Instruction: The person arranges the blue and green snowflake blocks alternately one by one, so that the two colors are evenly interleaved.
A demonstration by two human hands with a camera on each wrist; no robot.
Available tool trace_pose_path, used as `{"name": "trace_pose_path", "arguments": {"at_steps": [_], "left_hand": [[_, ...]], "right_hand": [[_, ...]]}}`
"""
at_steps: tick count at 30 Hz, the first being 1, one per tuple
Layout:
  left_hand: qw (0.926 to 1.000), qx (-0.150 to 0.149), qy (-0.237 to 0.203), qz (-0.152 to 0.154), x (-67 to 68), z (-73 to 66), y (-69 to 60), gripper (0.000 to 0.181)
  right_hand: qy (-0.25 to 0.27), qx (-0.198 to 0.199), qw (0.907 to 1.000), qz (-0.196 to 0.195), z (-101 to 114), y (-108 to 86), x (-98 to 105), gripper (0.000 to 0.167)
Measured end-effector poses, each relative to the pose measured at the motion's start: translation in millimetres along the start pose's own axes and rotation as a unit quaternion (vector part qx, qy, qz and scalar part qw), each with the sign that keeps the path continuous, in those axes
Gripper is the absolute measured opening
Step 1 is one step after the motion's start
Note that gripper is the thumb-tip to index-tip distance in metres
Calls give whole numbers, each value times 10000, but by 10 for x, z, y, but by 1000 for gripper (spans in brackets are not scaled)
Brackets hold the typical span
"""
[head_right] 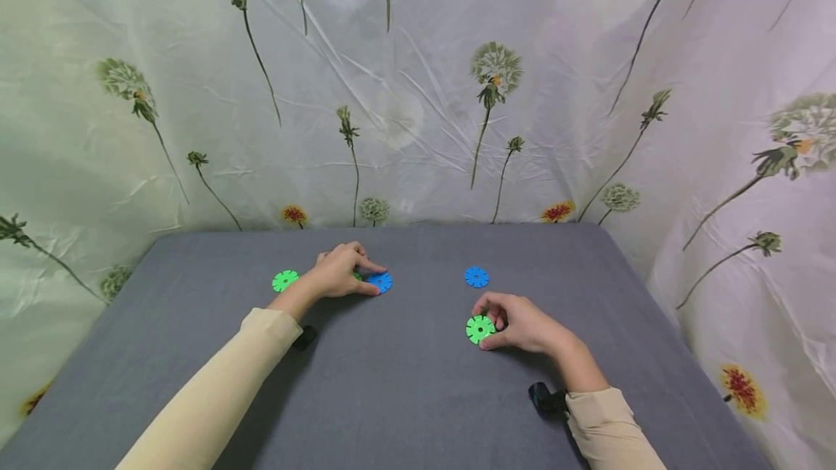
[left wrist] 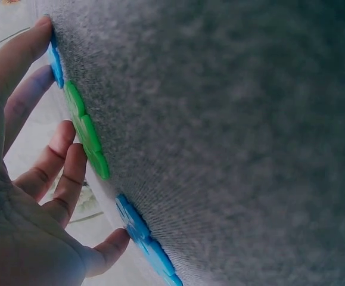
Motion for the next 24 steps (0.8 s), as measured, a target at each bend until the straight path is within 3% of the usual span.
{"name": "trace_pose_path", "arguments": {"at_steps": [15, 24], "left_hand": [[9999, 110, -20, -70, -7, 20, -1, 43], [9999, 80, -119, -48, -13, 16, -7, 43]], "right_hand": [[347, 129, 9989, 274, -5, 1, 25, 57], [244, 163, 9990, 330, 22, -11, 14, 55]]}}
Point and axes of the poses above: each hand's wrist, its own y-axis towards the middle knuckle, its own x-axis out of the back of the hand, z = x × y, the point moved 4 cm from there along y, towards the middle knuckle, and after that the axes turned 10 degrees about -y, right-handed, at the moved point
